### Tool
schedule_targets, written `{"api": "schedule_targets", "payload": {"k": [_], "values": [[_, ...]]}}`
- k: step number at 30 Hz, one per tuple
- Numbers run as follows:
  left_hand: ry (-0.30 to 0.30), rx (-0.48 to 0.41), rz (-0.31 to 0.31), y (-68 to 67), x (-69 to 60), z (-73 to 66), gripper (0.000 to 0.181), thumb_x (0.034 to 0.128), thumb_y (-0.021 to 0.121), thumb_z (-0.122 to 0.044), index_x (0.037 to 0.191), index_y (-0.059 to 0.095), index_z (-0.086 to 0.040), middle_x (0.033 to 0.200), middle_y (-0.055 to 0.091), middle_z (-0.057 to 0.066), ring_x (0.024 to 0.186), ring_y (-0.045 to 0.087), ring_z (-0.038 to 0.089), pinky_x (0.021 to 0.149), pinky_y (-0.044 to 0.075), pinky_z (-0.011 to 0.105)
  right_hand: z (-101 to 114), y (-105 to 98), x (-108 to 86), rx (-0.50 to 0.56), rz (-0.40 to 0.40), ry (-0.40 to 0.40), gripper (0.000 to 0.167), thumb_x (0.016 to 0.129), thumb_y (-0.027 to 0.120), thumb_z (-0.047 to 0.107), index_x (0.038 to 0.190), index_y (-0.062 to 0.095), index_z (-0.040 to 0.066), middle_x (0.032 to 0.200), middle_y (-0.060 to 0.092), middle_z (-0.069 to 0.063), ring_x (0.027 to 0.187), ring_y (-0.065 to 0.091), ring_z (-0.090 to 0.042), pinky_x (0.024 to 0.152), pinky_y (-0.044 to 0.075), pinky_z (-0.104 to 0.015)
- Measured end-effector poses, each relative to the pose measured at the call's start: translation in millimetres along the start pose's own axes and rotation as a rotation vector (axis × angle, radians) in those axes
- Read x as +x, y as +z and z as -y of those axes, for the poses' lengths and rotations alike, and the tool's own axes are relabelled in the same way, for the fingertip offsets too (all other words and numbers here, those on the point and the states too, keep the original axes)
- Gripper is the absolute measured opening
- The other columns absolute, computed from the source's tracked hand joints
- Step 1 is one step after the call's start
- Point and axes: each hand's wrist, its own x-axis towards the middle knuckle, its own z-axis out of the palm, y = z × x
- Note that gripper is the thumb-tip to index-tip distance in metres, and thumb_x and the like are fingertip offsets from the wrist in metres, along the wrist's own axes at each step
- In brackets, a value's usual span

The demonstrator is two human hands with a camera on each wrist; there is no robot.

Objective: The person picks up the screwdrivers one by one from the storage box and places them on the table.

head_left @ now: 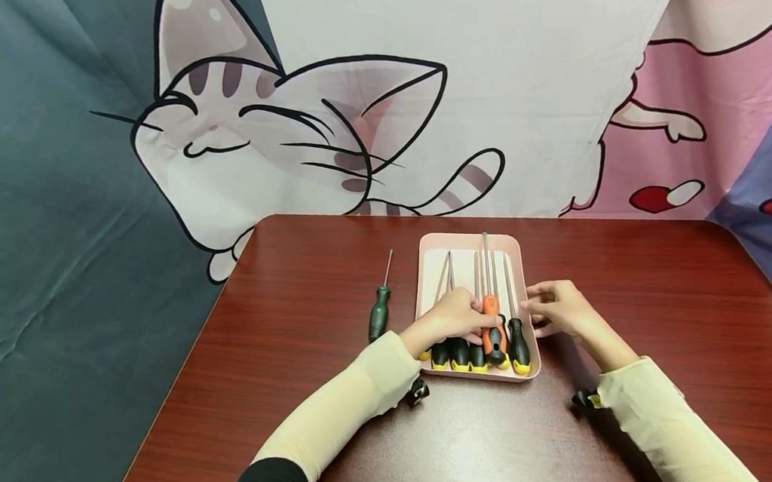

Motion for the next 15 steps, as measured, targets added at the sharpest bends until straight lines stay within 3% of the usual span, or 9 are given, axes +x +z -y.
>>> {"api": "schedule_targets", "payload": {"k": [8, 15], "values": [[0.006, 0.027, -0.034, 2.4, 3.0, -1.1, 0.051, 0.0923, 0.074, -0.015, 0.055, 0.04, -0.013, 0.06, 0.064, 0.009, 0.055, 0.07, 0.02, 0.056, 0.063, 0.029, 1.4, 0.0, -0.7, 0.002, 0.013, -0.008, 0.048, 0.098, 0.057, -0.003, 0.132, 0.035, -0.028, 0.099, 0.062, -0.02, 0.071, 0.062, -0.016, 0.059, 0.064, -0.038], [-0.018, 0.01, -0.044, 3.1, 3.2, -3.0, 0.055, 0.0915, 0.075, -0.013, 0.054, 0.035, -0.014, 0.059, 0.063, 0.008, 0.058, 0.071, 0.023, 0.057, 0.063, 0.03, 1.3, 0.2, -0.1, -0.002, 0.012, -0.01, 0.046, 0.098, 0.057, -0.004, 0.131, 0.036, -0.028, 0.095, 0.063, -0.016, 0.07, 0.063, -0.015, 0.06, 0.064, -0.039]]}}
